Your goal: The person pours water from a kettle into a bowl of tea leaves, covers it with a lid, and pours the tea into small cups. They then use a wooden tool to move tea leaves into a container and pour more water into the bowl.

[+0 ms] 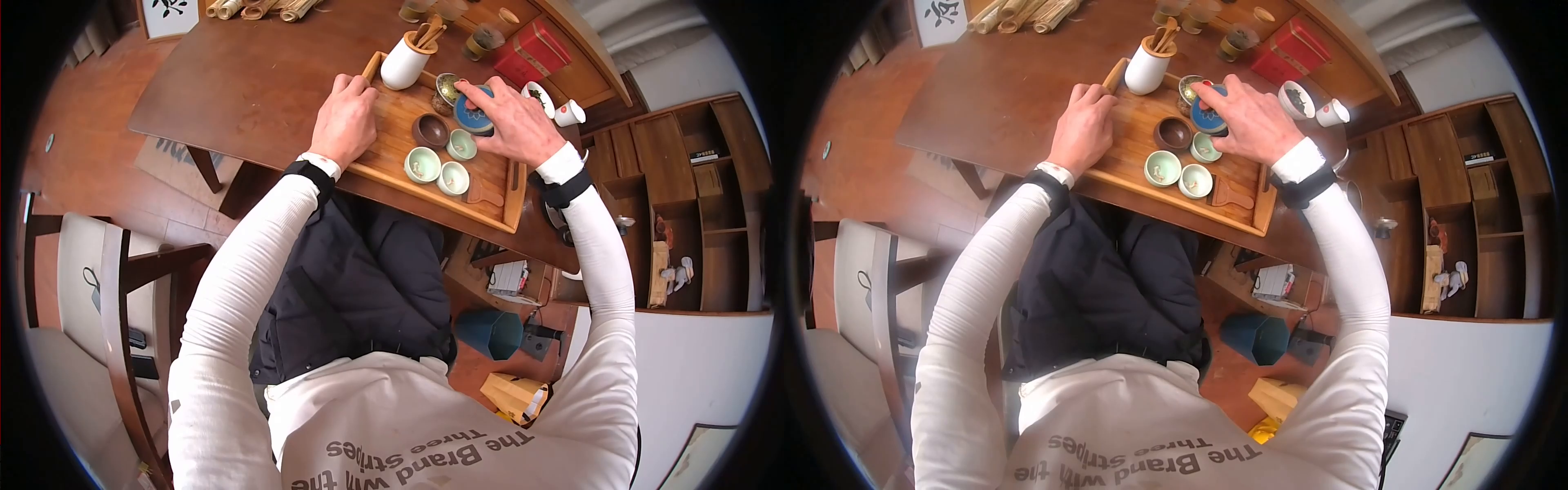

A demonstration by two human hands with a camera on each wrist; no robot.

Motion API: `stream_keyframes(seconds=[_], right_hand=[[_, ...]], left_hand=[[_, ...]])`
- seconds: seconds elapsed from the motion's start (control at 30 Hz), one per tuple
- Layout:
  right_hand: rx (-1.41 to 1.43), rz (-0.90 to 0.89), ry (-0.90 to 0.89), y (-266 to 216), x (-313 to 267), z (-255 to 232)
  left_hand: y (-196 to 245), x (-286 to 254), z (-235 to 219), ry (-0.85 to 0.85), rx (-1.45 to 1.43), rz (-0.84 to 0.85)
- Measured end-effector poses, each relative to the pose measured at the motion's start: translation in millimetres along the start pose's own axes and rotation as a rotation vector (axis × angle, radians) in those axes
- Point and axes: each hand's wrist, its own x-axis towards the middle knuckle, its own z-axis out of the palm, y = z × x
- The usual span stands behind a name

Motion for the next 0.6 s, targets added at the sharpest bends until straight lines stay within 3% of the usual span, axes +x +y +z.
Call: stream_keyframes(seconds=[0.6], right_hand=[[-0.117,-0.030,-0.007,2.2,2.0,-36.7]], left_hand=[[-0.3,-0.6,-0.2,-0.013,0.002,-0.018]])
